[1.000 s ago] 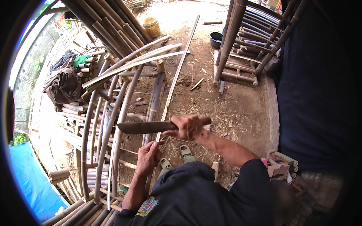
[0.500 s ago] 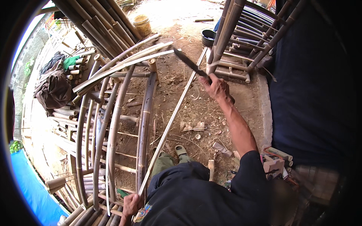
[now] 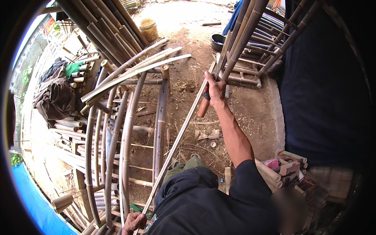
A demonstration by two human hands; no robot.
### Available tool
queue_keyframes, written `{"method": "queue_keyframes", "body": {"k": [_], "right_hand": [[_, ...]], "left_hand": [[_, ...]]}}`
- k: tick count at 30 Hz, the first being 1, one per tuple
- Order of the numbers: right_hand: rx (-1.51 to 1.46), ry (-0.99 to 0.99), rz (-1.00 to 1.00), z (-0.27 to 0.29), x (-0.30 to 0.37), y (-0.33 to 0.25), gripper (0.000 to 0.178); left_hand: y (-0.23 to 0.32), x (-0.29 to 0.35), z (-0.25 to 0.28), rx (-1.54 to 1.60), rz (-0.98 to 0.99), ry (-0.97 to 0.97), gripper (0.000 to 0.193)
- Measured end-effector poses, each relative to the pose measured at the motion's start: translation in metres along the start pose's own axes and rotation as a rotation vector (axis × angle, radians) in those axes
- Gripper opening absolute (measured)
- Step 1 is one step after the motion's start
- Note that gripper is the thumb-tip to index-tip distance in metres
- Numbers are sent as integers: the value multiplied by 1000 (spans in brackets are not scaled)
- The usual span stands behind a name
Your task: The person uses a machete to split long bamboo poles into thin strips. They repeatedly strike the bamboo against a wooden block to separate the layers, then set the strips aside.
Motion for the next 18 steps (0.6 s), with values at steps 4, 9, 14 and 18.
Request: {"method": "queue_keyframes", "body": {"k": [4,9,14,18], "right_hand": [[-87,-155,-44,-68,26,16,23],[487,-526,36,-137,70,60,50],[1007,-920,844,-167,124,44,68],[1057,-768,526,-163,19,61,66]], "left_hand": [[79,-41,9,161,-405,-127,53],[202,-153,30,278,-365,82,32],[217,-149,66,223,-492,473,27],[210,-143,48,103,-418,600,29]]}}
Point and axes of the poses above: each hand's wrist, its own x-axis away from the middle knuckle, its own z-axis out of the back of the hand, y = z × x, the point moved 9 cm from there along -x, towards the middle knuckle, and after that the axes turned 12 degrees about -x, right-handed, at the moved point
